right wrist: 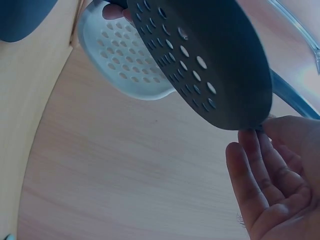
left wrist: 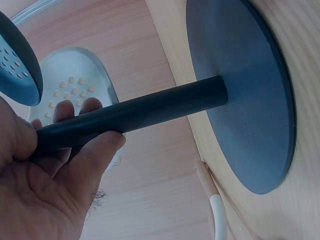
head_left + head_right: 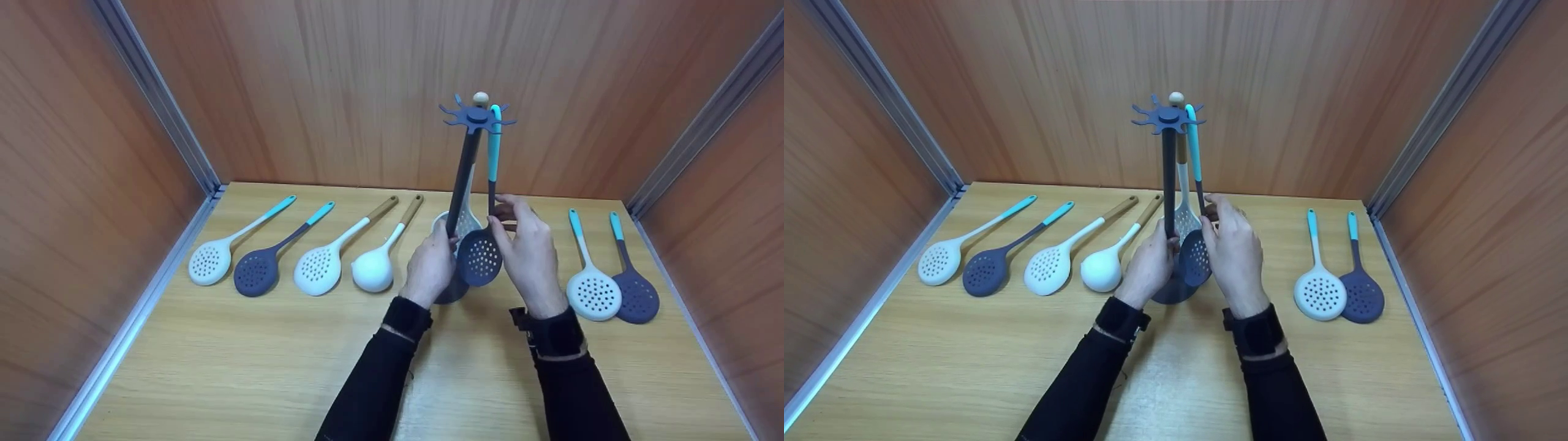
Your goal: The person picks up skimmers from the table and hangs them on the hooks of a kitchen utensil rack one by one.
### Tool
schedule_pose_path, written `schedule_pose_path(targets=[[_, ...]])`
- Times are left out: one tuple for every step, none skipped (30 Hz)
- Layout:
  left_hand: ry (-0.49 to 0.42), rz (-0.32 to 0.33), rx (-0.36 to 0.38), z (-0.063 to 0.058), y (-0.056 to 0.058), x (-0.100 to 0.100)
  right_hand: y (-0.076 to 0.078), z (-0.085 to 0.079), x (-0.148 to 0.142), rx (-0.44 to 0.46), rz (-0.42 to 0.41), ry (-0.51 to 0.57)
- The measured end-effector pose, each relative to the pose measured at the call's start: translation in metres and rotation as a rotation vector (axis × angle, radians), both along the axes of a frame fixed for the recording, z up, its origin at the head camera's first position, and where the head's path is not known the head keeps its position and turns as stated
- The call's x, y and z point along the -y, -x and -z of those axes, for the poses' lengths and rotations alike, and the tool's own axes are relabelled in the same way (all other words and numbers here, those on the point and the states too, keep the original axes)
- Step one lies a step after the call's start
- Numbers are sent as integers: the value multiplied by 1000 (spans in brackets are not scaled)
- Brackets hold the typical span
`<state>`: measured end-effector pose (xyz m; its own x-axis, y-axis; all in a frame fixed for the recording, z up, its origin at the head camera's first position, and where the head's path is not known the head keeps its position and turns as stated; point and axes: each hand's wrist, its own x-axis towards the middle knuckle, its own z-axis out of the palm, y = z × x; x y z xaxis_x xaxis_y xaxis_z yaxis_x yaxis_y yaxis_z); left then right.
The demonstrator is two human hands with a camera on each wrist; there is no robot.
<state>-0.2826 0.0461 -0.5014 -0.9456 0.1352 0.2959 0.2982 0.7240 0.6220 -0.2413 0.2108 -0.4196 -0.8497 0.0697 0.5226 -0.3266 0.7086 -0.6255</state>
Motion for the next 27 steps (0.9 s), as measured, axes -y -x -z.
schedule_pose_path(targets=[[4,-1,-2,0,0,0,0,0,0,3,2,-2],[7,-2,-4,0,0,0,0,0,0,5,2,-4],[9,-3,-6,0,0,0,0,0,0,6,0,-4],[11,-3,-8,0,0,0,0,0,-1,5,-3,-3],[12,-4,-10,1,0,0,1,0,-1,3,-5,-3],[11,-4,-11,1,0,0,1,0,-2,0,-6,-6],[9,-3,-12,1,1,-1,1,0,-3,-5,-7,-8],[5,-2,-8,1,1,-1,2,0,-3,-9,-6,-10],[2,-1,-6,1,1,-1,2,0,-5,-12,-6,-12],[0,-1,-1,0,0,-1,3,1,-7,-14,-3,-15],[-2,-2,2,0,0,-1,3,1,-8,-16,2,-22],[-3,-1,4,0,0,-1,4,1,-11,-17,9,-29],[-3,-1,5,0,-1,-1,5,2,-13,-16,15,-33],[-2,0,4,0,-1,-1,5,2,-16,-14,23,-37],[-1,0,-1,0,-1,-1,6,2,-19,-10,33,-42],[0,0,-3,0,-1,-1,7,2,-22,-6,46,-51],[-1,1,-9,0,-1,-1,7,3,-24,-3,62,-60],[1,2,-11,0,-1,-1,8,3,-27,2,78,-66],[1,3,-10,0,-1,-1,9,3,-30,6,93,-73],[2,4,-8,0,-1,-1,10,4,-33,12,110,-82],[0,4,-3,-1,-1,-1,10,4,-35,18,127,-92],[0,3,2,-1,-1,-1,11,5,-37,24,142,-101],[-2,2,9,-1,-1,-1,12,6,-39,30,155,-110],[-3,1,13,-1,0,-1,13,6,-41,33,163,-115],[-5,-1,20,-1,0,-1,14,7,-43,36,170,-120],[-7,-3,25,-1,0,-1,15,8,-46,40,176,-123],[-8,-4,30,-1,0,-1,16,9,-48,45,183,-127]])
